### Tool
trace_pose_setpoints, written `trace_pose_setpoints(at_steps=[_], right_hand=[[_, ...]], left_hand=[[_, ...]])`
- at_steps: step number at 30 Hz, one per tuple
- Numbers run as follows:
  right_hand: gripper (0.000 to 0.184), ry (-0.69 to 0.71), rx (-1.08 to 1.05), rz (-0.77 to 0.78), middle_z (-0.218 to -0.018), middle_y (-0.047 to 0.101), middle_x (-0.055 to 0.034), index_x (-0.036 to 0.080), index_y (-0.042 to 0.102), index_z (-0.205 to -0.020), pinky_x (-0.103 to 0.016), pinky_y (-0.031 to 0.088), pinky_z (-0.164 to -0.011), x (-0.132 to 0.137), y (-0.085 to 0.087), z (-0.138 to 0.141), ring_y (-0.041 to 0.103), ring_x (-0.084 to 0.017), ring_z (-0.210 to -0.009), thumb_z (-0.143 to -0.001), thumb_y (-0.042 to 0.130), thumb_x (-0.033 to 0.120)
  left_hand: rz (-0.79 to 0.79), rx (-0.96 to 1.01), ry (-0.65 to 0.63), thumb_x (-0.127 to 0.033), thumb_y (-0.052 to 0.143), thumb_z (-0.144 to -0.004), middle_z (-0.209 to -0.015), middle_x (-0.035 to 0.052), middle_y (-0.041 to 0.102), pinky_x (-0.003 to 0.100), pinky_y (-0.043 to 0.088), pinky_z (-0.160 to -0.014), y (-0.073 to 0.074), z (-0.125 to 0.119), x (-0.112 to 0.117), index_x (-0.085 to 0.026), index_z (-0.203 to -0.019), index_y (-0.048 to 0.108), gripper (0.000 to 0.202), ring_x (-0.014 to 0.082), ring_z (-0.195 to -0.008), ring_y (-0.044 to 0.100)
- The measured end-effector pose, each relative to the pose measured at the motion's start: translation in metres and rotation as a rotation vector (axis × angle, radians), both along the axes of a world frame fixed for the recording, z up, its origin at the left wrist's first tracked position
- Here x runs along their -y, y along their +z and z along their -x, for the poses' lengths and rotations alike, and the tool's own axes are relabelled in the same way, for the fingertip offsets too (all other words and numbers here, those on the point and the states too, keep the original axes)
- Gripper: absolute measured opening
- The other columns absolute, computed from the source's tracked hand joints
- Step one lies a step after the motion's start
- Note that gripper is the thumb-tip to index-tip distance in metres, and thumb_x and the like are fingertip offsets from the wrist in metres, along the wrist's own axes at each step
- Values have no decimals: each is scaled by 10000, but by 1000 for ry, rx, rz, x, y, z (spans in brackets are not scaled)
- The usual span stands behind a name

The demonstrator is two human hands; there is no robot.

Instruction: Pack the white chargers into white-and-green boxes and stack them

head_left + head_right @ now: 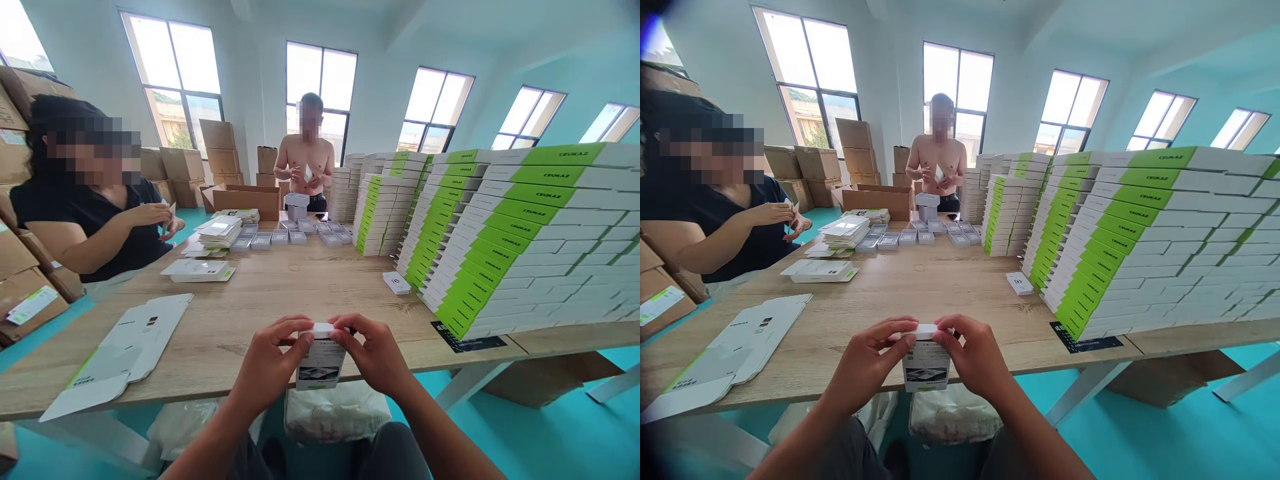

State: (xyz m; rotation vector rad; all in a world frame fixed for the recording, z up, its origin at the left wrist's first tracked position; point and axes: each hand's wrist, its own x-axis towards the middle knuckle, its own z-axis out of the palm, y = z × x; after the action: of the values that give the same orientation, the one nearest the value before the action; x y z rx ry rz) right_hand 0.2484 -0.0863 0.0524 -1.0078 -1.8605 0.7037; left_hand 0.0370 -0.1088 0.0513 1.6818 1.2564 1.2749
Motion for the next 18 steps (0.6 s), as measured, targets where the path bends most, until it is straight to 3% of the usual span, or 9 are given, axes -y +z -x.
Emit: trace_pose_setpoints(at_steps=[5,9,12,15,18], right_hand=[[93,133,45,-189,-1191,753,-66,268,741,-997,-390,562,-924,-3,-9,-11,705,-227,-1080,-952,665,299],[166,194,103,-342,-1262,726,-73,294,727,-1092,-420,571,-939,-7,-15,-17,688,-231,-1127,-959,646,237],[175,184,115,-344,-1271,719,-71,296,718,-1089,-426,568,-940,-8,-20,-15,676,-230,-1142,-971,617,217],[139,152,70,-272,-1287,708,-72,289,712,-1042,-430,553,-961,-4,-23,-12,663,-236,-1167,-975,604,233],[64,84,2,-114,-1248,718,-76,265,693,-963,-396,549,-945,2,-14,-17,679,-240,-1122,-954,639,297]], left_hand=[[-83,-62,-42,-339,675,-908,-1175,66,768,327,640,-837,-2,8,-3,-256,-1019,819,200,259,-1064,732],[-387,-239,-132,-263,636,-952,-1248,70,744,339,602,-947,-14,24,-9,-289,-1157,773,248,240,-1111,722],[-539,-321,-162,-208,629,-953,-1318,81,706,344,582,-976,-30,29,-14,-306,-1217,737,301,236,-1161,698],[-418,-217,-127,-231,639,-942,-1378,100,662,380,570,-1000,-51,18,-10,-290,-1315,651,378,249,-1189,681],[-163,-66,-114,-291,639,-942,-1193,83,745,325,634,-817,-61,0,-3,-260,-1378,537,449,225,-974,755]])
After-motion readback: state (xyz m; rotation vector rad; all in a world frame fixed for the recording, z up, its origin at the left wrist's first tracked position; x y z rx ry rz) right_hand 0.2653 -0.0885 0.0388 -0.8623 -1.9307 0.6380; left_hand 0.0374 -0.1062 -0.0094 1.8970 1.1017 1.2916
